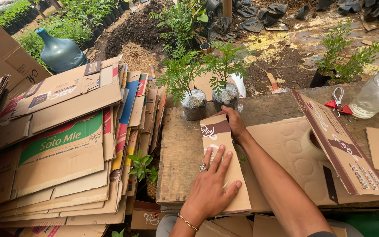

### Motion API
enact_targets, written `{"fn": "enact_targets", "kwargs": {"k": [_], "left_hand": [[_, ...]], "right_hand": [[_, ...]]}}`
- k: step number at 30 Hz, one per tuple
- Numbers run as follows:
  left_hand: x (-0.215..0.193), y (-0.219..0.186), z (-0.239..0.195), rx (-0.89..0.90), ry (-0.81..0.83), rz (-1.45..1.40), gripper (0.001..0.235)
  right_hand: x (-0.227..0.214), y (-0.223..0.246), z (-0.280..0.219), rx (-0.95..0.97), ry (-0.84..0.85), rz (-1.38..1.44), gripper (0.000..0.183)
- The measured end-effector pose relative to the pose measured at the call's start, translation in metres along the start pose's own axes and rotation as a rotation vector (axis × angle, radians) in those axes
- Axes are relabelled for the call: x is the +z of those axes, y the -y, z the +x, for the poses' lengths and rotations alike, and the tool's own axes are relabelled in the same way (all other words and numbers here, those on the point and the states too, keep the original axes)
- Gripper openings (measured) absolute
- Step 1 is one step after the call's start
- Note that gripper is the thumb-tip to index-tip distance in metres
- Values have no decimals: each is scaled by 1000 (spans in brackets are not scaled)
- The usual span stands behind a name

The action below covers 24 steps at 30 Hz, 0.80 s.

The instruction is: The person cuts a cardboard sheet with a utility knife, folds it into a box, places two potted plants inside, and seals the box with tape. The person handles cardboard, plants, a utility knife, and tape during the process.

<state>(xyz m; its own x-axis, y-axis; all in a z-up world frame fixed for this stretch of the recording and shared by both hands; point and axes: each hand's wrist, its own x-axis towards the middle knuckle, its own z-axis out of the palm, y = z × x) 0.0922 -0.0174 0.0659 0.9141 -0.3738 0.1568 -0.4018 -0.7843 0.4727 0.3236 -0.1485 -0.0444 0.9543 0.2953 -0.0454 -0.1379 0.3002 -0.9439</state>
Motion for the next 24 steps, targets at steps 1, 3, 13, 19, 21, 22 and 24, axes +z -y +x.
{"fn": "enact_targets", "kwargs": {"k": [1, 3, 13, 19, 21, 22, 24], "left_hand": [[-1, -1, 0, 3, -5, -1, 76], [-1, -2, 1, -15, 4, -5, 76], [3, 0, 3, -32, 12, 148, 74], [6, -1, 2, -36, 25, 170, 76], [8, 0, 1, -39, 30, 172, 76], [10, 1, 0, -39, 34, 175, 76], [10, 5, 8, -23, 16, 195, 76]], "right_hand": [[0, -1, 0, -3, 1, 3, 62], [0, -5, 1, -44, -37, 44, 65], [12, 34, -28, -352, -80, -442, 61], [56, 62, -72, -597, 61, -1292, 74], [62, 62, -73, -379, 127, -1459, 81], [63, 59, -74, -263, 159, -1537, 85], [60, 59, -68, -271, 156, -1520, 86]]}}
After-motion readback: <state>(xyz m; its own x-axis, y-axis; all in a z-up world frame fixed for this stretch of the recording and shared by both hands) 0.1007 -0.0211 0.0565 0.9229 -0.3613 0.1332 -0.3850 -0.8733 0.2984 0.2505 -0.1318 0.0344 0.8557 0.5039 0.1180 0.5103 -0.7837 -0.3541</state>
